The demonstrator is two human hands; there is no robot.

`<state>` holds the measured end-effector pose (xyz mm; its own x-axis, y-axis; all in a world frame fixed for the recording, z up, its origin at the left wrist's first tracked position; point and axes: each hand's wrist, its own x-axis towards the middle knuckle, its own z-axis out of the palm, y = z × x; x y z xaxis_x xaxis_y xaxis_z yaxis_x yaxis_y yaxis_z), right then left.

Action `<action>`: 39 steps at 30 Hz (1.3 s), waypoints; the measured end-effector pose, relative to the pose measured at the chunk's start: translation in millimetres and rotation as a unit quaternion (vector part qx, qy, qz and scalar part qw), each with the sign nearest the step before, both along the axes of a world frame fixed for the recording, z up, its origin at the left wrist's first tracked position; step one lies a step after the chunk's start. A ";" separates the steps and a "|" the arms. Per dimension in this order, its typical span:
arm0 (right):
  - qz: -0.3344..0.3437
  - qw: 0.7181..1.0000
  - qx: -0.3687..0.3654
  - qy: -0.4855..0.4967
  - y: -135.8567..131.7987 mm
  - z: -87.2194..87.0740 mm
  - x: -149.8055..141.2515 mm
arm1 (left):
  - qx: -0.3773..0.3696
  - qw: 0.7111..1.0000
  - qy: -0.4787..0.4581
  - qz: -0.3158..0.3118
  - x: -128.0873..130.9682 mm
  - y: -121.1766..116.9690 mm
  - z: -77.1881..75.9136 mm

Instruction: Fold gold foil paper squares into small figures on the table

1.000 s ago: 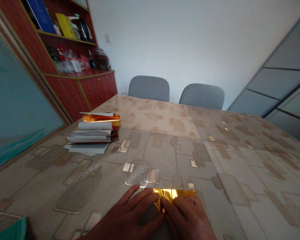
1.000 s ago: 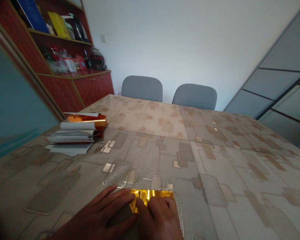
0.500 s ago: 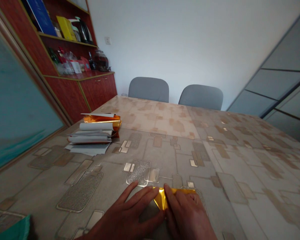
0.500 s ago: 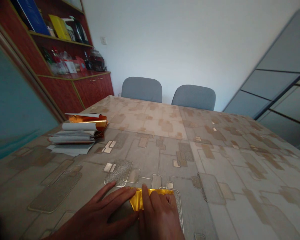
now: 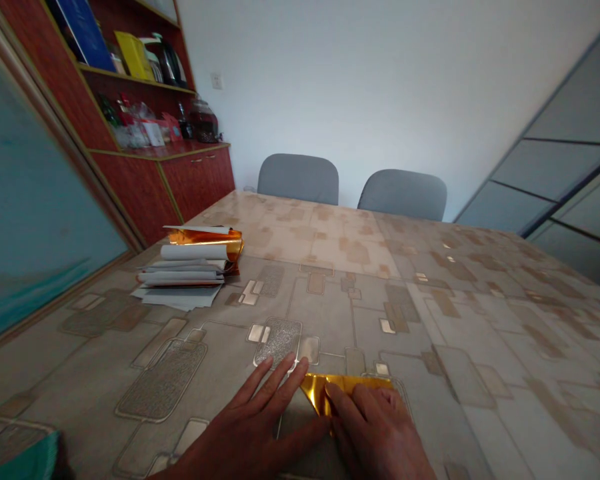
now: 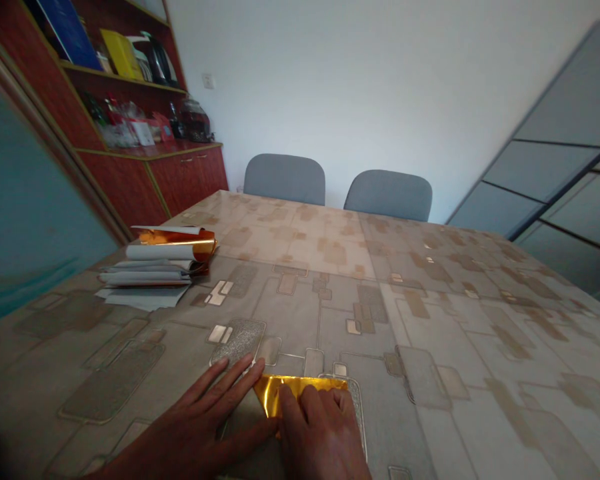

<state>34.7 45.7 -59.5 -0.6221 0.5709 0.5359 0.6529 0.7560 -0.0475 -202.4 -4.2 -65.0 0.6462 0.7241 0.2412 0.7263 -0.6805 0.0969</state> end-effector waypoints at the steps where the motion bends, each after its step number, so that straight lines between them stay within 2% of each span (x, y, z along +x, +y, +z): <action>1: 0.000 1.000 0.000 -0.002 -0.6 0.4 0.3 | -0.013 1.000 0.005 -0.002 -0.1 -0.3 0.8; 4: 0.000 0.999 -0.040 -0.013 -1.9 1.7 2.0 | 0.003 1.000 -0.010 0.000 0.3 -0.4 0.1; 7: -0.005 0.993 -0.114 -0.026 -0.5 3.9 3.8 | 0.028 1.000 0.003 -0.011 3.7 1.5 5.0; 12: 0.022 0.980 -0.197 -0.027 5.9 11.4 8.4 | -0.012 0.996 0.020 -0.086 13.1 9.1 35.5; 14: 0.025 0.977 -0.212 -0.023 7.3 13.9 10.2 | -0.016 0.996 0.001 -0.092 15.7 12.0 41.2; 16: 0.019 0.977 -0.212 -0.023 7.1 15.5 10.8 | -0.009 0.996 -0.025 -0.084 17.7 13.6 37.0; 21: 0.025 0.983 -0.176 -0.048 3.5 16.3 7.3 | -0.034 0.995 -0.089 -0.010 19.1 10.8 4.8; 24: 0.016 0.989 -0.136 -0.056 3.7 16.3 6.6 | -0.018 0.997 -0.057 -0.044 14.0 9.0 1.4; 26: 0.003 0.989 -0.128 -0.068 6.3 18.1 8.0 | -0.049 0.996 -0.038 -0.063 9.4 10.4 12.8; 28: -0.017 0.986 -0.143 -0.081 10.7 22.9 10.9 | -0.108 0.991 -0.027 -0.076 5.5 13.7 31.6; 31: -0.046 0.976 -0.198 -0.084 18.9 35.0 17.6 | -0.181 0.980 0.007 -0.083 1.8 20.4 59.7; 33: -0.053 0.965 -0.246 -0.068 24.0 44.1 22.9 | -0.197 0.976 0.008 -0.091 -0.4 25.2 70.5; 35: -0.033 0.955 -0.293 -0.035 28.2 51.6 27.6 | -0.194 0.976 -0.013 -0.101 -2.8 30.7 73.3; 39: 0.011 0.937 -0.350 -0.005 32.8 58.0 31.7 | -0.167 0.980 -0.038 -0.105 -5.8 44.9 65.7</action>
<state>66.4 78.5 -1.4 -0.6407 0.7673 0.0291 0.6402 0.5547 -0.5314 -208.3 40.8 0.6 0.7788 0.6237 0.0668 0.5557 -0.7355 0.3875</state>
